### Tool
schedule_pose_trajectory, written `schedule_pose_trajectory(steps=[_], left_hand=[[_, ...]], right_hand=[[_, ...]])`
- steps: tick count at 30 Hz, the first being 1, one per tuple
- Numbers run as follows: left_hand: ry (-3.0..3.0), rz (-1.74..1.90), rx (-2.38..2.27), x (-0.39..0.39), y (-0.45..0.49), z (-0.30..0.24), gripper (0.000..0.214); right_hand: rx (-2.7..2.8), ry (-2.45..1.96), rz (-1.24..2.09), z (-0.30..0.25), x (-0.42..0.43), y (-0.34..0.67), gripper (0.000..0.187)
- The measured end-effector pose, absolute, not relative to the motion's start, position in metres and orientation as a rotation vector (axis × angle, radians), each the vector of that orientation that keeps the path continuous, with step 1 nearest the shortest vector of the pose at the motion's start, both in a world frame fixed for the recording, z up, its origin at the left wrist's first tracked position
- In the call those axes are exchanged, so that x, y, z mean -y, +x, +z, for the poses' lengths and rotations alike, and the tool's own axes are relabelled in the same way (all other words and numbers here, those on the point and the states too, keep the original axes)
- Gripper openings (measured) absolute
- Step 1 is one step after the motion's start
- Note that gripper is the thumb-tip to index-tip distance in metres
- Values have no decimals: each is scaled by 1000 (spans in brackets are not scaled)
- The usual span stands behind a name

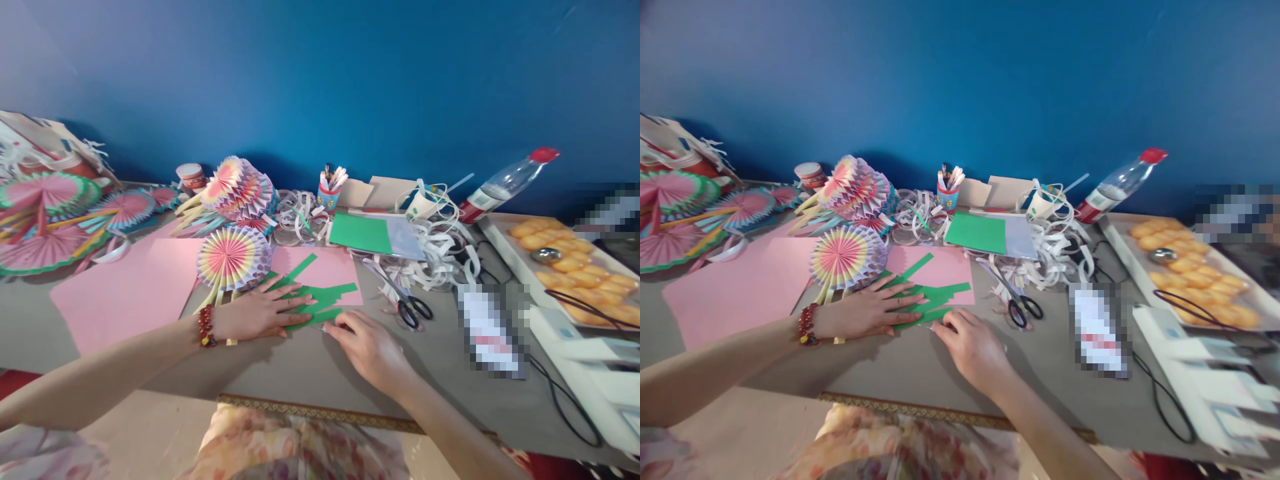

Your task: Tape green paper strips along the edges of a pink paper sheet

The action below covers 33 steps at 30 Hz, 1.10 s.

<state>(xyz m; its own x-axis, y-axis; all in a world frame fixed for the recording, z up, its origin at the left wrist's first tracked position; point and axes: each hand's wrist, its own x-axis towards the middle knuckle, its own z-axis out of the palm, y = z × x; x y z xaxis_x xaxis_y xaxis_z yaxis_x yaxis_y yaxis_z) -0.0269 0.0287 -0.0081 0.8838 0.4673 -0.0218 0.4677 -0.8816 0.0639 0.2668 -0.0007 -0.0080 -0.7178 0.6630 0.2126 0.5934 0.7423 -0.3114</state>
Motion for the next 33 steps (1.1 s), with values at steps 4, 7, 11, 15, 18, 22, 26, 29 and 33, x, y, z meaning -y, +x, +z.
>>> schedule_pose_trajectory(steps=[4, 7, 11, 15, 18, 22, 26, 29, 33], left_hand=[[2976, 0, -756, -29, -27, -10, 53], [2981, 12, -752, -29, -28, -10, 52], [2981, 14, -752, -28, -28, -10, 53], [2965, 10, -758, -28, -28, -10, 54], [2948, 38, -756, -28, -28, -10, 56], [2959, 13, -750, -29, -28, -10, 57], [2971, 1, -742, -29, -29, -11, 56], [2974, -4, -746, -29, -28, -11, 55], [2978, -28, -756, -28, -28, -9, 54]], right_hand=[[2634, -977, 314, -7, 1, 265, 25], [2635, -962, 325, -6, 3, 265, 27], [2632, -963, 322, -6, 5, 265, 29], [2623, -973, 339, -7, 6, 260, 29], [2626, -973, 344, -7, 5, 257, 28], [2646, -973, 333, -4, 6, 256, 27], [2647, -971, 317, -4, 6, 252, 24], [2662, -950, 318, -6, 6, 249, 22], [2651, -941, 334, -6, 7, 248, 24]])
